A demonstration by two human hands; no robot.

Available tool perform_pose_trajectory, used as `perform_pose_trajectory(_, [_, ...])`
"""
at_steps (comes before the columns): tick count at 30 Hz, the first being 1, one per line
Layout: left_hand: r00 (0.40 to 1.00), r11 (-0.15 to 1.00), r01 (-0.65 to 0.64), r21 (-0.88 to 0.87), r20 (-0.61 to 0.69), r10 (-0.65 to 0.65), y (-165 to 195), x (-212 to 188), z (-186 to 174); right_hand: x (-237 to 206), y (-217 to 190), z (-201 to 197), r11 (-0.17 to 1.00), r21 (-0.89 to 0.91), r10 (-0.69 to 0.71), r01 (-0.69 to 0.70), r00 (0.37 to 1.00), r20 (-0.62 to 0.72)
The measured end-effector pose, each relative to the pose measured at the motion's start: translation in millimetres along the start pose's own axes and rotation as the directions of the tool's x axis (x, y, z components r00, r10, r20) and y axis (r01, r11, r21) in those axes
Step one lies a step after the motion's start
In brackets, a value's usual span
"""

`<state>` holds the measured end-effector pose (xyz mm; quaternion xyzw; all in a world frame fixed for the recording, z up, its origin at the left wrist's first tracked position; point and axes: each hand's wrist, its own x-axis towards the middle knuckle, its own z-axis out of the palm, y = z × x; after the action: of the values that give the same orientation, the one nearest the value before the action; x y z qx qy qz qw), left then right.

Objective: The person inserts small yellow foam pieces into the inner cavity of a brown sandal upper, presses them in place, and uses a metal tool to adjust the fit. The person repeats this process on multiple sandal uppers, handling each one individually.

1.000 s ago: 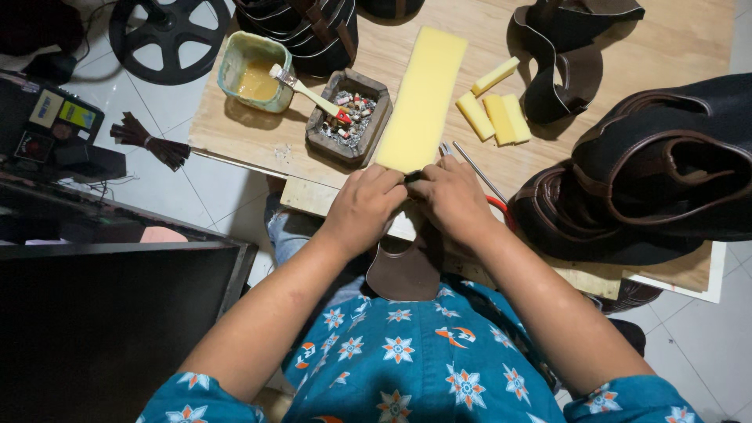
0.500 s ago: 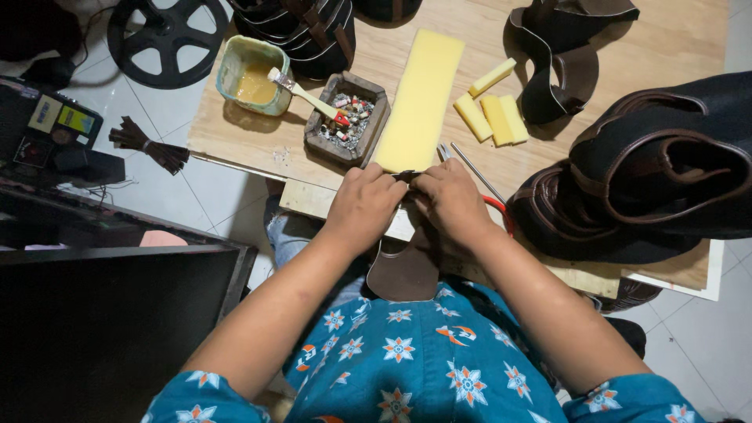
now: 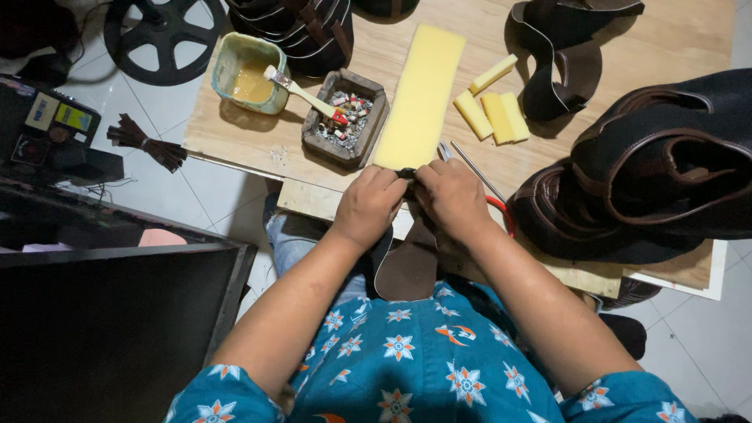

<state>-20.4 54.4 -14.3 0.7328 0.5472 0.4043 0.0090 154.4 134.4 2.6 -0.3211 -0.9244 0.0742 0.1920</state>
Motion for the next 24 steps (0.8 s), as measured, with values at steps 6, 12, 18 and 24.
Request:
perform_pose_trajectory(6, [0.994,0.991,0.105,-0.081,-0.016,-0.107,2,5,1,2,5,5,1.000,0.028,-0.002,0.003,0.999,-0.038])
perform_pose_trajectory(12, [0.903,0.897,0.410,-0.166,0.212,-0.374,-5,18,-2,5,5,9,0.999,0.019,0.041,-0.041,0.999,-0.033])
perform_pose_trajectory(18, [0.900,0.890,0.416,-0.186,0.225,-0.374,-8,22,3,3,1,8,0.995,0.086,0.067,-0.059,0.993,-0.093])
perform_pose_trajectory(24, [0.846,0.799,0.526,-0.290,0.273,-0.458,-13,20,8,2,-7,-14,0.995,0.056,0.083,-0.079,0.994,-0.070])
